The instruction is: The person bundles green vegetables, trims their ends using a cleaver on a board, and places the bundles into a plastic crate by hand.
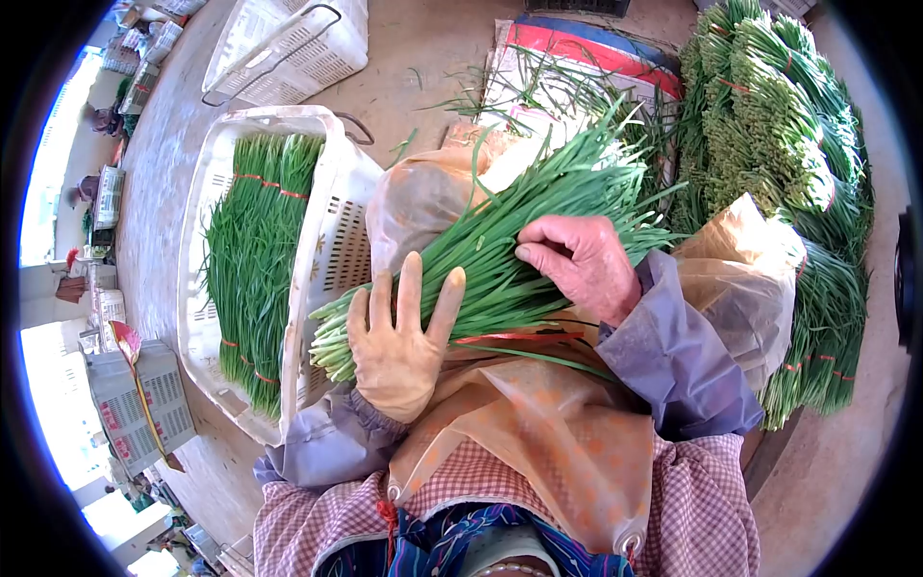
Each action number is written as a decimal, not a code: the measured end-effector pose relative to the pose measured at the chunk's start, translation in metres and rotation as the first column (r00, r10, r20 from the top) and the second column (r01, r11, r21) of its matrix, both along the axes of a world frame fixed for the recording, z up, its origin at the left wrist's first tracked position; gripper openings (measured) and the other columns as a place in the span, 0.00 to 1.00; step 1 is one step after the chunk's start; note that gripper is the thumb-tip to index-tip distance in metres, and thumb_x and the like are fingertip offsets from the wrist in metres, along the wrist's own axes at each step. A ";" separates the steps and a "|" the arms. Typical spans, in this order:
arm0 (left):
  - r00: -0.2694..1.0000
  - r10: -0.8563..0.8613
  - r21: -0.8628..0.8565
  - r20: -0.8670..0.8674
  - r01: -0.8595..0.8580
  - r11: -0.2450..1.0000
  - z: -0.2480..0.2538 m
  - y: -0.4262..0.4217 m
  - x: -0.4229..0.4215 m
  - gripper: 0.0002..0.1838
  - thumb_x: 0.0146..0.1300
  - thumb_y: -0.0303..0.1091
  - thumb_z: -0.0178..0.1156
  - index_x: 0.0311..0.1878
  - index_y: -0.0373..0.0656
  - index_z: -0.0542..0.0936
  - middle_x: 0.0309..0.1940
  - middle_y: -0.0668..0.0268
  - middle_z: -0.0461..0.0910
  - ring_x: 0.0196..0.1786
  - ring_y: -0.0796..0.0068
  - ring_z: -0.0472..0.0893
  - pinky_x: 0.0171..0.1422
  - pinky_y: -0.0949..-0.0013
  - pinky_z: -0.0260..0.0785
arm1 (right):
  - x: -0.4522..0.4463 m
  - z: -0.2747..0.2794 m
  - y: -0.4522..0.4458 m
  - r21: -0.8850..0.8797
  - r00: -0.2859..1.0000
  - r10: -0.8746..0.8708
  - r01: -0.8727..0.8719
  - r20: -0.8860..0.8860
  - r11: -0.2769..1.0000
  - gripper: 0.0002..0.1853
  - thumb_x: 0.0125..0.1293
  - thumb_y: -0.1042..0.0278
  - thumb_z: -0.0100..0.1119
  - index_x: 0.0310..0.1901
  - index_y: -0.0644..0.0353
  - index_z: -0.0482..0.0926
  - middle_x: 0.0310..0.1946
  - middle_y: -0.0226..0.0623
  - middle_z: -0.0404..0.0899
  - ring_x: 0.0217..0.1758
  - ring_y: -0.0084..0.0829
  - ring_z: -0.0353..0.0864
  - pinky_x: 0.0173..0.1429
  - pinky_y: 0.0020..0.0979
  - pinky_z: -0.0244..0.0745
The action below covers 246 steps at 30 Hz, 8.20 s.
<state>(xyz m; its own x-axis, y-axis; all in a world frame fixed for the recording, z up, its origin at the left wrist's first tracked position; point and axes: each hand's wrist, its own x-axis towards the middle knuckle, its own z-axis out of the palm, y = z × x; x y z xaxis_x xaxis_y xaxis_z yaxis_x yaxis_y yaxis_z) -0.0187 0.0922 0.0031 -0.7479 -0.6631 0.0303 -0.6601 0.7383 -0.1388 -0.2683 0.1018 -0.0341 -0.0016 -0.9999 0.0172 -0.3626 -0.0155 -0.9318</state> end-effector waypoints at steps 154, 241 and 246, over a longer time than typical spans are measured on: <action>0.357 0.609 0.618 -0.708 0.731 0.290 -0.036 -0.120 -0.090 0.37 0.45 0.35 0.80 0.61 0.41 0.77 0.54 0.65 0.82 0.56 0.70 0.79 0.65 0.65 0.69 | -0.100 -0.020 0.002 0.051 0.970 -0.241 0.240 0.030 0.970 0.35 0.61 0.68 0.69 0.70 0.63 0.67 0.60 0.48 0.77 0.66 0.40 0.75 0.69 0.38 0.69; 0.971 0.224 0.419 0.084 -0.239 0.876 -0.370 -0.211 -0.225 0.22 0.52 0.39 0.66 0.49 0.43 0.72 0.46 0.59 0.78 0.51 0.58 0.80 0.53 0.54 0.75 | -0.083 -0.347 -0.081 0.457 0.895 -0.355 0.444 -0.270 0.771 0.15 0.76 0.59 0.42 0.45 0.58 0.78 0.31 0.45 0.83 0.40 0.48 0.85 0.43 0.44 0.80; 0.967 0.232 0.359 0.107 -0.255 0.898 -0.378 -0.210 -0.222 0.21 0.54 0.40 0.65 0.48 0.41 0.72 0.45 0.59 0.79 0.52 0.58 0.80 0.52 0.56 0.76 | -0.076 -0.363 -0.131 0.446 0.671 0.207 0.205 -0.712 0.871 0.10 0.70 0.64 0.51 0.45 0.59 0.78 0.30 0.44 0.81 0.30 0.41 0.82 0.35 0.39 0.78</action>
